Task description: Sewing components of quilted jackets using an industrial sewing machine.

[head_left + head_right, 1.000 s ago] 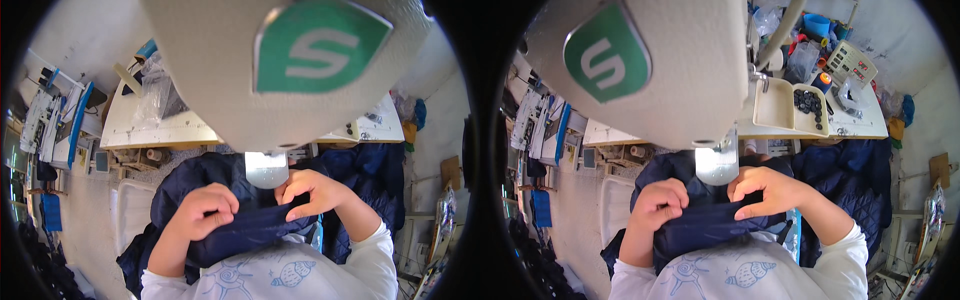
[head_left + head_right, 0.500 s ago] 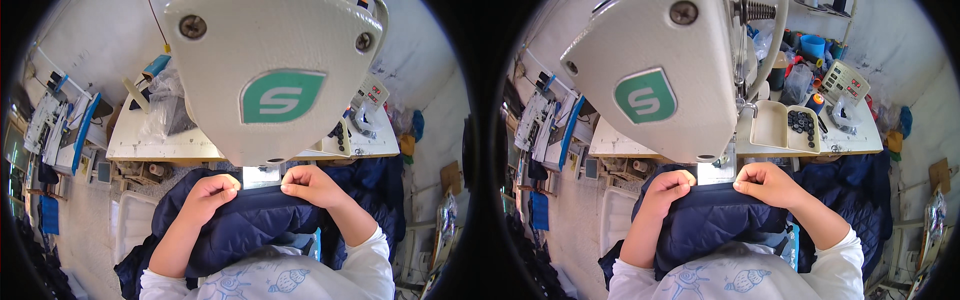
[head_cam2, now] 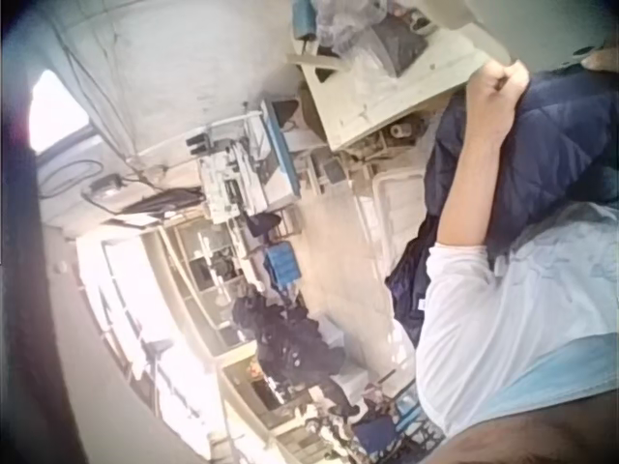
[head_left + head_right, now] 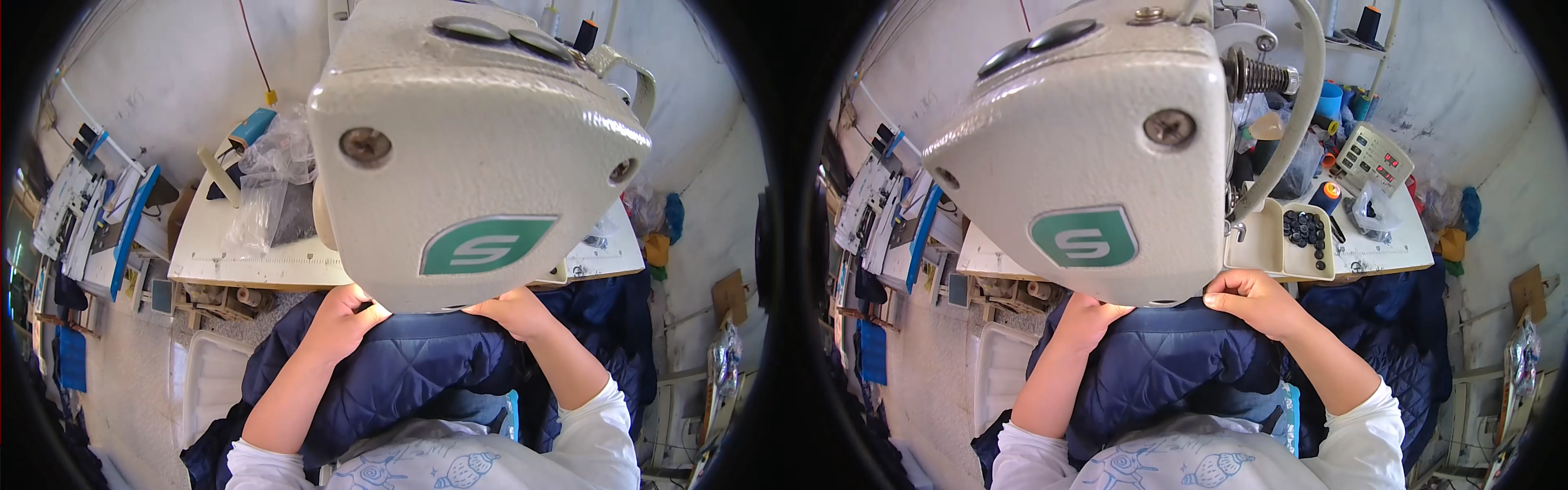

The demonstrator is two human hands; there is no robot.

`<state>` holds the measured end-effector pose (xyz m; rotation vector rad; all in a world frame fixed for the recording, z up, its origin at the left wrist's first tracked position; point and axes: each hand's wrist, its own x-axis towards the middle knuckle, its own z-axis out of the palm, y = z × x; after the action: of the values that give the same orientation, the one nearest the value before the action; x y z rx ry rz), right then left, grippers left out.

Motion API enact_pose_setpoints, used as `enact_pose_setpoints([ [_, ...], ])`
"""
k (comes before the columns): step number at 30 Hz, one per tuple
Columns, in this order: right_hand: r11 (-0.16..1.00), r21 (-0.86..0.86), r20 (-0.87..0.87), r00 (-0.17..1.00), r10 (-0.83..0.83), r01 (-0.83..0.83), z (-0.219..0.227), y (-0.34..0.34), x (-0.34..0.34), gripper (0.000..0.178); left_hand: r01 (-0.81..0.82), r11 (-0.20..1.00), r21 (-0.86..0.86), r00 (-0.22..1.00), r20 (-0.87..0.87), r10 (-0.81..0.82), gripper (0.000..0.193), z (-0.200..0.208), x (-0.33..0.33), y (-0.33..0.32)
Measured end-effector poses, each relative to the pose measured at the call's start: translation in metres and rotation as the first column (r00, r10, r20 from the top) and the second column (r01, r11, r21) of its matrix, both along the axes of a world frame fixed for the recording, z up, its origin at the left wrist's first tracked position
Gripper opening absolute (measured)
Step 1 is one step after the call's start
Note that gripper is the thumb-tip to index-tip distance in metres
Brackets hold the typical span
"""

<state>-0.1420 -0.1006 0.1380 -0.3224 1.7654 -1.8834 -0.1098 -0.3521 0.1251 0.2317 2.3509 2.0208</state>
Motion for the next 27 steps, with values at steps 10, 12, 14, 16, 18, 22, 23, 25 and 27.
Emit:
enact_pose_setpoints([
  [10, 0.999, -0.018, -0.058, 0.998, 0.025, -0.026, -0.001, 0.002, -0.001, 0.01, 0.026, 1.0, -0.009, 0.996, 0.082, -0.026, 0.014, 0.005, 0.006, 0.002],
  [12, 0.999, -0.032, -0.062, 0.998, 0.026, -0.028, -0.001, 0.0, -0.003, 0.009, 0.003, 0.999, 0.034, 0.995, 0.103, -0.007, 0.014, 0.002, 0.007, 0.001],
  [14, 0.999, -0.041, -0.059, 0.998, 0.017, -0.019, 0.001, -0.002, -0.005, 0.009, -0.033, 0.989, 0.146, 0.994, 0.108, 0.017, 0.017, -0.001, 0.006, 0.006],
  [16, 0.999, -0.053, -0.048, 0.999, -0.009, 0.007, 0.004, -0.003, -0.004, 0.008, -0.05, 0.989, 0.136, 0.987, 0.161, 0.028, 0.021, 0.004, 0.004, 0.009],
  [18, 0.998, -0.063, -0.044, 0.999, -0.012, 0.009, 0.004, -0.003, -0.005, 0.007, -0.069, 0.991, 0.117, 0.981, 0.189, 0.046, 0.023, 0.008, 0.003, 0.01],
  [22, 0.998, -0.063, -0.053, 0.999, 0.007, -0.01, 0.0, -0.002, -0.007, 0.007, -0.065, 0.988, 0.138, 0.983, 0.177, 0.04, 0.023, 0.01, 0.002, 0.01],
  [23, 0.998, -0.062, -0.055, 0.998, 0.012, -0.016, 0.0, -0.002, -0.007, 0.008, -0.058, 0.986, 0.157, 0.985, 0.169, 0.031, 0.023, 0.01, 0.002, 0.009],
  [25, 0.998, -0.041, -0.084, 0.996, 0.033, -0.037, -0.001, -0.003, -0.008, 0.009, -0.015, 0.979, 0.206, 0.982, 0.187, -0.024, 0.023, 0.003, -0.001, 0.004],
  [27, 0.998, -0.031, -0.104, 0.994, 0.046, -0.049, -0.001, -0.001, -0.008, 0.01, 0.015, 0.972, 0.236, 0.982, 0.178, -0.059, 0.024, 0.0, -0.003, 0.002],
])
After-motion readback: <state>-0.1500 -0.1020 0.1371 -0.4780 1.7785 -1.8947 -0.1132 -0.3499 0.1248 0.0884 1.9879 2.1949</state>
